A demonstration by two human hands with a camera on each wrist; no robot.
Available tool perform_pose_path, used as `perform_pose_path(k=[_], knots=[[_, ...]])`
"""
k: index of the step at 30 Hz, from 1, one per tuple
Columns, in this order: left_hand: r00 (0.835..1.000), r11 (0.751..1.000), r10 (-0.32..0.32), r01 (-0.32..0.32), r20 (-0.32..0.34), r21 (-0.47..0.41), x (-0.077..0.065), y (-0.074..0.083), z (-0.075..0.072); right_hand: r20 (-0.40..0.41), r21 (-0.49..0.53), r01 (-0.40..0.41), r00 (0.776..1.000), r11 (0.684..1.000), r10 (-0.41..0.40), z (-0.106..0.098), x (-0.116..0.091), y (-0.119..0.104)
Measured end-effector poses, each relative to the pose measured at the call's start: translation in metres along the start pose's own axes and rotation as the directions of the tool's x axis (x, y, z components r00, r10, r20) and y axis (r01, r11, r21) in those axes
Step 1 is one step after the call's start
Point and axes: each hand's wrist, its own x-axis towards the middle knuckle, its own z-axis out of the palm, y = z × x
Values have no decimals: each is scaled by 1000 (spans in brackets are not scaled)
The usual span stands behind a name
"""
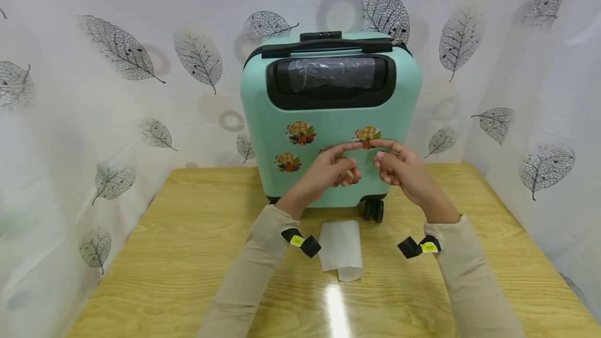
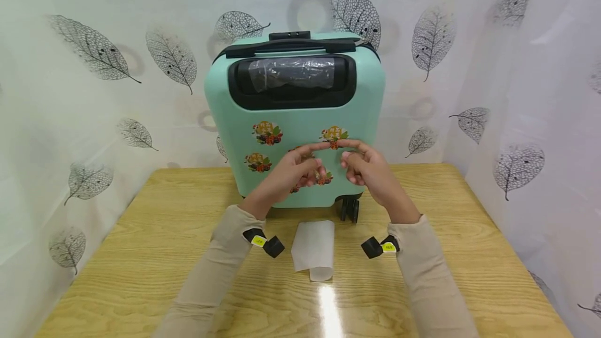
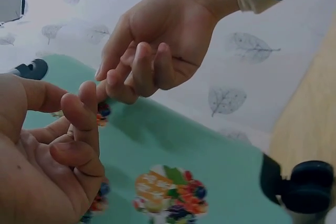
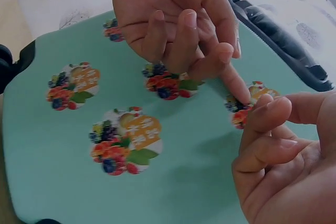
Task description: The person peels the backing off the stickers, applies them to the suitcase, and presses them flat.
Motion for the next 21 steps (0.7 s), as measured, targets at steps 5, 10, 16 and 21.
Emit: perform_pose_path(k=[5, 10, 16, 21], knots=[[999, 998, 33, -32, -27, 45, 0, 17, -8, -1, 18, 24, 1000, 1000, -24, 0, 3, -18], [999, 998, 47, -47, 11, 47, 2, 27, -10, 23, -19, -3, 1000, 1000, 3, 6, 7, -27], [999, 999, 31, -32, 22, 25, 1, 23, -5, 39, -1, -1, 999, 1000, 1, 10, 10, -19], [1000, 999, -12, 11, 23, 35, -1, 10, -5, 49, -6, -14, 999, 1000, 15, 9, 9, -8]])
